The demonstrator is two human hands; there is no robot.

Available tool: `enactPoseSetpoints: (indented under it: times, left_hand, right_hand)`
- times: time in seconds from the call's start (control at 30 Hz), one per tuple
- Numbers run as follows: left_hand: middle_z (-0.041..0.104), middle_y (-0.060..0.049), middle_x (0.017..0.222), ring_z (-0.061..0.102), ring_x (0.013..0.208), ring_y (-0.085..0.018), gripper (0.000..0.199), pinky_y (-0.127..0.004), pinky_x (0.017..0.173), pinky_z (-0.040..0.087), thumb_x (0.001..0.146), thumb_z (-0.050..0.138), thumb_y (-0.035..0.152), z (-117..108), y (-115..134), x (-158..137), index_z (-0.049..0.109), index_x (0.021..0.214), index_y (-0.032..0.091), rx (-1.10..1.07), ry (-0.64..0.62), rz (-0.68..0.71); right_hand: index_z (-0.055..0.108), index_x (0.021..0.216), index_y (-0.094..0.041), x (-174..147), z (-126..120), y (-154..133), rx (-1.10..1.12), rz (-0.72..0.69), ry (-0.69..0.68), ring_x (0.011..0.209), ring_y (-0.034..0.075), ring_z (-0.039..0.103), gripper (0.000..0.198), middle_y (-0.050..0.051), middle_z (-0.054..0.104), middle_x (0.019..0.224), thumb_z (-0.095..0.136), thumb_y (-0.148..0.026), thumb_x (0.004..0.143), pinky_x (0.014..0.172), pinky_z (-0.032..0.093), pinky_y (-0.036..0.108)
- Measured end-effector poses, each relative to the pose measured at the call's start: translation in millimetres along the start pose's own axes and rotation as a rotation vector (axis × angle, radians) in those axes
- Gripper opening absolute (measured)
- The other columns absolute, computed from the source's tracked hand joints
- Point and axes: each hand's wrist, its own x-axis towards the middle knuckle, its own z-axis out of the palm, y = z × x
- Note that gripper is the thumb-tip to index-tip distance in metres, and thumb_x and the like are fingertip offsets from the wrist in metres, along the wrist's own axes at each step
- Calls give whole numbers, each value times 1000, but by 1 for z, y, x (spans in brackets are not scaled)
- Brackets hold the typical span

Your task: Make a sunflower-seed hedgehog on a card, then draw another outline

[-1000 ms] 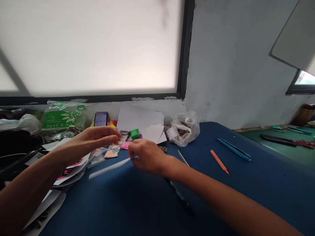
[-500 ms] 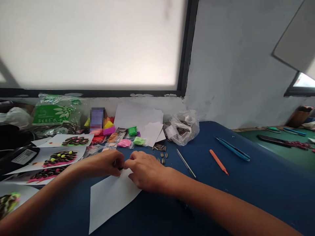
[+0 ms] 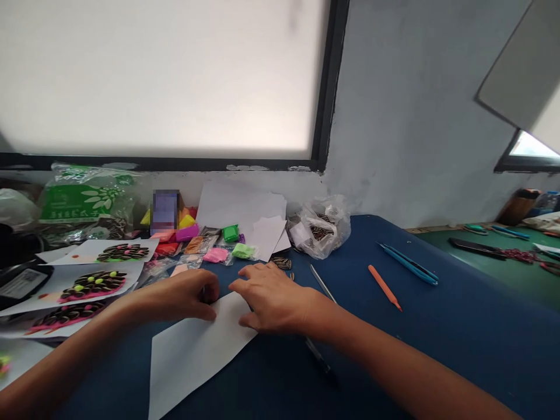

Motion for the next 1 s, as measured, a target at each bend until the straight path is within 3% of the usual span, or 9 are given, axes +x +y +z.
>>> enactPoseSetpoints:
  times: [0.1,0.23,0.37,0.47,0.53,0.63,0.8,1.0]
  left_hand:
    - [62,0,72,57,65,-18,18,-25,51,36,62,63,31,2,0,2,63,76,20,-40,-34,8]
    - [59,3,70,54,64,-16,14,-24,52,35,62,61,26,2,-1,4,59,74,20,-96,-32,48]
    - [56,4,66,51,62,-15,6,-24,51,32,65,56,22,3,-1,5,55,71,20,-133,8,76]
    - [57,3,70,51,64,-15,7,-24,53,34,66,56,21,6,-1,8,57,73,20,-119,80,86]
    - [58,2,72,51,65,-15,10,-24,55,35,66,54,20,9,-2,11,58,74,19,-101,128,99]
    - [60,1,70,52,65,-16,7,-25,55,35,65,52,19,13,-4,15,57,70,19,-93,153,131]
    - [59,2,67,54,64,-15,8,-24,55,36,65,52,18,13,-4,15,58,70,18,-169,114,133]
    - [57,2,65,52,62,-15,8,-24,54,36,66,53,20,14,-5,14,59,71,18,-240,103,135]
  right_hand:
    - [58,121,-13,13,16,-2,21,-11,135,111,26,52,35,14,58,117,57,-16,86,94,40,38]
    - [63,109,-12,23,32,-3,-51,9,146,91,23,55,24,11,61,97,53,-17,87,84,43,37]
    - [65,93,-13,20,30,0,-61,32,114,83,19,55,14,8,62,89,52,-15,88,76,42,30]
    - [64,89,-14,18,24,0,-125,135,116,83,19,55,12,8,62,89,51,-12,88,75,41,30]
    - [63,91,-13,17,23,-4,-209,162,186,89,22,55,10,10,62,94,54,-12,86,79,41,33]
    - [61,94,-12,15,26,-16,-233,48,253,91,24,56,10,12,62,99,57,-18,86,77,43,34]
    - [60,90,-13,11,38,-32,-117,-46,24,73,21,62,18,9,67,85,50,-28,92,59,41,30]
    - [62,84,-15,6,36,-36,-92,-30,-43,63,19,61,25,7,69,74,46,-32,92,53,32,27]
